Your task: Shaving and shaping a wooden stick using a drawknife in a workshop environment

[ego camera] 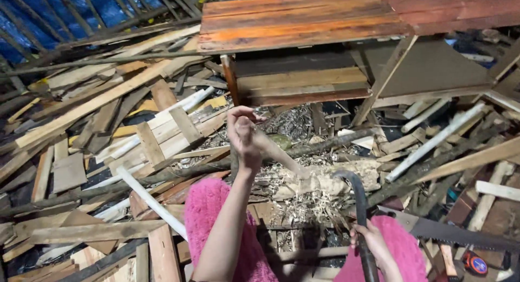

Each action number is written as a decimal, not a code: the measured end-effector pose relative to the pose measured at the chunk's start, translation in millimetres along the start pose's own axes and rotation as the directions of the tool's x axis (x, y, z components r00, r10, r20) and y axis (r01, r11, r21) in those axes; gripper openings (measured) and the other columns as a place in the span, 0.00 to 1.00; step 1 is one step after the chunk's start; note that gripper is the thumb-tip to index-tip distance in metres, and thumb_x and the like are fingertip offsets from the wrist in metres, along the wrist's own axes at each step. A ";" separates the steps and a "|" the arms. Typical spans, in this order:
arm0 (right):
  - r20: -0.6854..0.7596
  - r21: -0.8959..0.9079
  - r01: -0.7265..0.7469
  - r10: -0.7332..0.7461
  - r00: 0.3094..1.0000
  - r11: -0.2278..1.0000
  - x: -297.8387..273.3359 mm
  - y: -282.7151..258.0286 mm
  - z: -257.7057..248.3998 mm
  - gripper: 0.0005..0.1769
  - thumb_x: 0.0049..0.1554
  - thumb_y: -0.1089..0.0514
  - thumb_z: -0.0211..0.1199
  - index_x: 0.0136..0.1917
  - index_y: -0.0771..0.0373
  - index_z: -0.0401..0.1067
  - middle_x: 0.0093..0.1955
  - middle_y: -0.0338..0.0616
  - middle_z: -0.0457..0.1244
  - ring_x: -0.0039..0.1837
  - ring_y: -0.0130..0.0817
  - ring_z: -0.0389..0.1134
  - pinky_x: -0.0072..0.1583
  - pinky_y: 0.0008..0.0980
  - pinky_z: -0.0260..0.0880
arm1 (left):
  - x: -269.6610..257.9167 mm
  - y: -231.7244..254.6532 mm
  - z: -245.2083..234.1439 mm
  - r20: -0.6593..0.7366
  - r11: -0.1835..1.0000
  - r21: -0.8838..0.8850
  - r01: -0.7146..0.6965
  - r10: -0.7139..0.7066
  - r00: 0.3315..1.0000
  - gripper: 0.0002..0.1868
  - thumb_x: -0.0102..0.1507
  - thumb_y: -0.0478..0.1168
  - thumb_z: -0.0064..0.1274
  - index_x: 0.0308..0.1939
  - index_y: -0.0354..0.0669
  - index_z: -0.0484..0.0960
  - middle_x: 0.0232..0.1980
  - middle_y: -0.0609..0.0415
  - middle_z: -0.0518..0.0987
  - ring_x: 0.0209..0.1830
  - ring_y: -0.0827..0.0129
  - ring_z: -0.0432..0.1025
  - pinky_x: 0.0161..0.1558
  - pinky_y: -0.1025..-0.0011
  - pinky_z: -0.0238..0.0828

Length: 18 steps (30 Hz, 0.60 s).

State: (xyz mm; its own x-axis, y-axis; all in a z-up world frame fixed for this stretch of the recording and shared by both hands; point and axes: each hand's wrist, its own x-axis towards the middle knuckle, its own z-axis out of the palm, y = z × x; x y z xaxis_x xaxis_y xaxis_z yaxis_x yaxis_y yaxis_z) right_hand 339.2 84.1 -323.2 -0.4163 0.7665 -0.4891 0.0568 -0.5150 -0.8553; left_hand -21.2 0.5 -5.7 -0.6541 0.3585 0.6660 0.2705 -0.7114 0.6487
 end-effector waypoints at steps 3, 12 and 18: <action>0.078 0.150 0.022 -0.034 0.996 0.988 3.8 4.2 -4.9 0.31 0.59 0.71 0.47 0.75 0.62 0.61 0.45 0.57 0.66 0.30 0.36 0.57 0.30 0.33 0.56 | 6.7 0.8 -6.6 0.126 0.995 -0.019 -0.096 0.097 0.987 0.27 0.67 0.65 0.36 0.45 0.46 0.71 0.42 0.58 0.71 0.42 0.74 0.65 0.51 0.68 0.65; 0.387 0.211 0.183 -0.254 0.886 0.960 -170.0 -178.0 143.0 0.27 0.65 0.59 0.42 0.76 0.64 0.59 0.26 0.37 0.49 0.21 0.25 0.46 0.20 0.27 0.47 | -1.9 37.1 15.3 0.021 0.980 0.197 -0.040 0.036 0.999 0.28 0.60 0.39 0.37 0.65 0.35 0.58 0.61 0.43 0.62 0.62 0.56 0.59 0.69 0.55 0.53; 0.252 -0.601 0.366 -0.267 0.930 0.710 -194.0 -186.7 183.4 0.26 0.64 0.48 0.42 0.73 0.43 0.65 0.22 0.30 0.54 0.21 0.27 0.55 0.25 0.32 0.54 | -11.5 37.9 30.9 -0.126 0.955 0.276 -0.111 0.150 0.981 0.27 0.66 0.38 0.33 0.67 0.32 0.49 0.68 0.41 0.53 0.71 0.54 0.50 0.75 0.54 0.39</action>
State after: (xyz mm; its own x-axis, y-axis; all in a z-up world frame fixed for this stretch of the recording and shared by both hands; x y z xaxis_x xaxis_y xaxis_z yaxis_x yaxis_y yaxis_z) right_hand 242.9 -38.8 -37.3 -0.6307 0.7540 -0.1838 0.4332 0.1455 -0.8895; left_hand 18.3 -11.9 22.6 -0.6898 0.1684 0.7041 0.5259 -0.5519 0.6472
